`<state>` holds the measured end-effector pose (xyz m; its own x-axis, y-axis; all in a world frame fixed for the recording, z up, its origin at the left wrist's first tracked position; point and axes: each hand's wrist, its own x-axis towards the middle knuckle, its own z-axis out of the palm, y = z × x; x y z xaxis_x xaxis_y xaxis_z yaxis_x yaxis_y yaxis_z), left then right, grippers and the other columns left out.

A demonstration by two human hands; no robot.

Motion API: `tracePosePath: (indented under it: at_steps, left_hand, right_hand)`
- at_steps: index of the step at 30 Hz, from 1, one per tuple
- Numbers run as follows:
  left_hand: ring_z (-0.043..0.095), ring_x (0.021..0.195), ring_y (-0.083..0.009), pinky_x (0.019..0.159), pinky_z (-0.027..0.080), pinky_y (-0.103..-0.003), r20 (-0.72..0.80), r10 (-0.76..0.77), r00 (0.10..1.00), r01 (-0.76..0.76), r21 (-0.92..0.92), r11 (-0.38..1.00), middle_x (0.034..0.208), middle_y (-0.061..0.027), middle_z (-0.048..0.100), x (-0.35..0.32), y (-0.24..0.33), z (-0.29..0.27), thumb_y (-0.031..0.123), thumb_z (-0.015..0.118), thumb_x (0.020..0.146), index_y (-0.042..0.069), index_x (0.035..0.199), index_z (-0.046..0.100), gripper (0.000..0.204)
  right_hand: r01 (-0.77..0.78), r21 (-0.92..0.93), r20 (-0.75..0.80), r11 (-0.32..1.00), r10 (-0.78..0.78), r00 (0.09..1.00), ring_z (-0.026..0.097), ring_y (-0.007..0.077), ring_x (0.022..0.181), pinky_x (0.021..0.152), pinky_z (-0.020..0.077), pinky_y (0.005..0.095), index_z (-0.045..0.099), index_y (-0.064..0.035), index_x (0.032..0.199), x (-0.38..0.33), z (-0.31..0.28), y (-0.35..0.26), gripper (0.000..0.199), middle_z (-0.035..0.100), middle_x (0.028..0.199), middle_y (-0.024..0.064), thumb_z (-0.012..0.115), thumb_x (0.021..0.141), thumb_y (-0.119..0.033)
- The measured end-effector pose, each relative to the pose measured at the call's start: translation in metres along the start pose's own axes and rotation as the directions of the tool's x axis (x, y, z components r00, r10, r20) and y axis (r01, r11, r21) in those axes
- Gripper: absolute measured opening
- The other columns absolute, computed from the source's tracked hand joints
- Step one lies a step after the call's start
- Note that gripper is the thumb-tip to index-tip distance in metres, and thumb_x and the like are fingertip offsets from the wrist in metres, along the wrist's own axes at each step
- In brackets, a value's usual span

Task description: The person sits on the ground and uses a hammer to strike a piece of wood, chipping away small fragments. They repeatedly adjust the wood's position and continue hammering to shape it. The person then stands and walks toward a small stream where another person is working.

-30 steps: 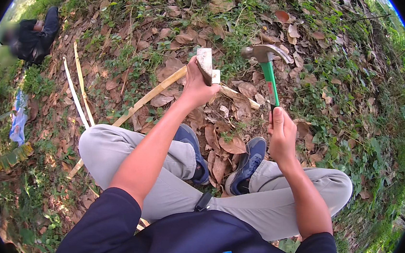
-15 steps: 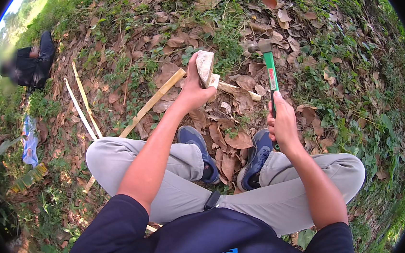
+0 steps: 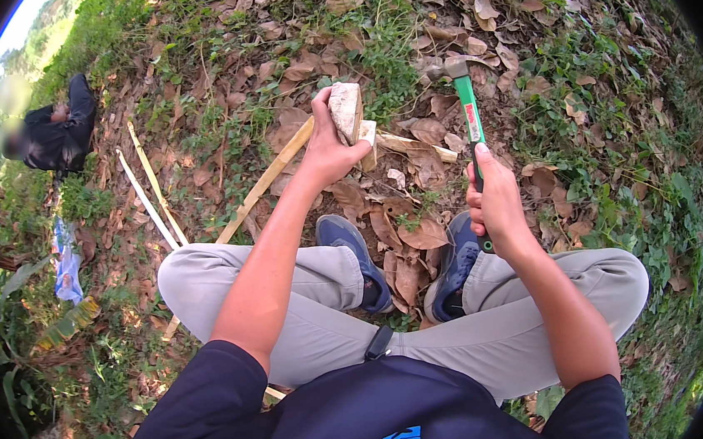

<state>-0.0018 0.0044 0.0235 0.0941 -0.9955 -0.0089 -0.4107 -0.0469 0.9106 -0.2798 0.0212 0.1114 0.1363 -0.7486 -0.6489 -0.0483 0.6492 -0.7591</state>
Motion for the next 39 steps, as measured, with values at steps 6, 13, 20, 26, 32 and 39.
tracePosePath:
  at_steps: [6, 13, 20, 26, 32, 39]
  left_hand:
    - [0.042, 0.131, -0.0315, 0.111, 0.036, -0.044, -0.004, 0.119, 0.993, -0.119, -0.022, 0.993, 0.144, -0.0188, 0.036, -0.002, 0.015, -0.002, 0.018, 0.075, 0.075, 0.015, 0.153, 0.013, 0.100]
    - [0.039, 0.131, -0.0265, 0.113, 0.029, -0.038, 0.044, 0.063, 0.997, -0.046, -0.324, 0.945, 0.143, -0.0154, 0.035, -0.001, 0.018, -0.010, 0.027, 0.056, 0.094, 0.014, 0.151, 0.023, 0.067]
    - [0.041, 0.125, -0.0247, 0.112, 0.029, -0.037, 0.025, 0.040, 0.999, -0.031, -0.310, 0.950, 0.139, -0.0148, 0.038, -0.002, 0.025, -0.009, 0.018, 0.045, 0.095, 0.010, 0.146, 0.030, 0.053]
    - [0.040, 0.126, -0.0248, 0.112, 0.028, -0.036, -0.025, 0.138, 0.990, -0.140, -0.262, 0.955, 0.140, -0.0146, 0.038, 0.001, 0.020, -0.008, 0.017, 0.039, 0.094, 0.008, 0.146, 0.031, 0.053]
    - [0.043, 0.122, -0.0222, 0.105, 0.038, -0.035, -0.013, 0.111, 0.994, -0.110, -0.300, 0.947, 0.140, -0.0120, 0.038, -0.001, 0.018, -0.008, 0.021, 0.036, 0.094, 0.012, 0.147, 0.031, 0.054]
    - [0.044, 0.122, -0.0214, 0.104, 0.039, -0.035, 0.017, 0.101, 0.995, -0.089, -0.352, 0.932, 0.139, -0.0118, 0.039, -0.004, 0.026, -0.008, 0.022, 0.038, 0.091, 0.012, 0.148, 0.031, 0.058]
  right_hand:
    - [-0.017, -0.003, -0.002, 1.000, 0.017, 1.000, 0.025, 0.0038, 0.039, 0.035, 0.0238, 0.0246, 0.044, -0.0144, 0.085, -0.002, 0.001, -0.002, 0.046, 0.033, 0.057, -0.0073, 0.043, 0.103, -0.057]
    - [-0.026, 0.008, 0.016, 1.000, 0.026, 1.000, 0.026, 0.0036, 0.039, 0.036, 0.0249, 0.0244, 0.044, -0.0148, 0.085, -0.001, 0.000, 0.001, 0.046, 0.033, 0.057, -0.0073, 0.043, 0.103, -0.057]
    - [-0.053, 0.042, 0.016, 0.998, 0.052, 0.999, 0.025, 0.0037, 0.040, 0.036, 0.0252, 0.0244, 0.044, -0.0151, 0.085, -0.002, 0.000, 0.000, 0.046, 0.033, 0.057, -0.0073, 0.044, 0.103, -0.057]
    - [-0.060, 0.027, 0.020, 0.998, 0.060, 0.998, 0.026, 0.0038, 0.040, 0.036, 0.0257, 0.0244, 0.044, -0.0152, 0.086, -0.001, 0.000, 0.001, 0.045, 0.033, 0.058, -0.0075, 0.044, 0.103, -0.057]
    - [-0.065, 0.007, 0.026, 0.998, 0.065, 0.998, 0.027, 0.0034, 0.040, 0.036, 0.0263, 0.0242, 0.045, -0.0150, 0.087, -0.002, 0.000, 0.003, 0.045, 0.034, 0.058, -0.0075, 0.044, 0.103, -0.056]
    - [-0.064, 0.001, 0.031, 0.998, 0.064, 0.997, 0.027, 0.0036, 0.041, 0.036, 0.0261, 0.0241, 0.045, -0.0149, 0.087, -0.002, 0.000, 0.002, 0.044, 0.034, 0.059, -0.0074, 0.045, 0.103, -0.056]
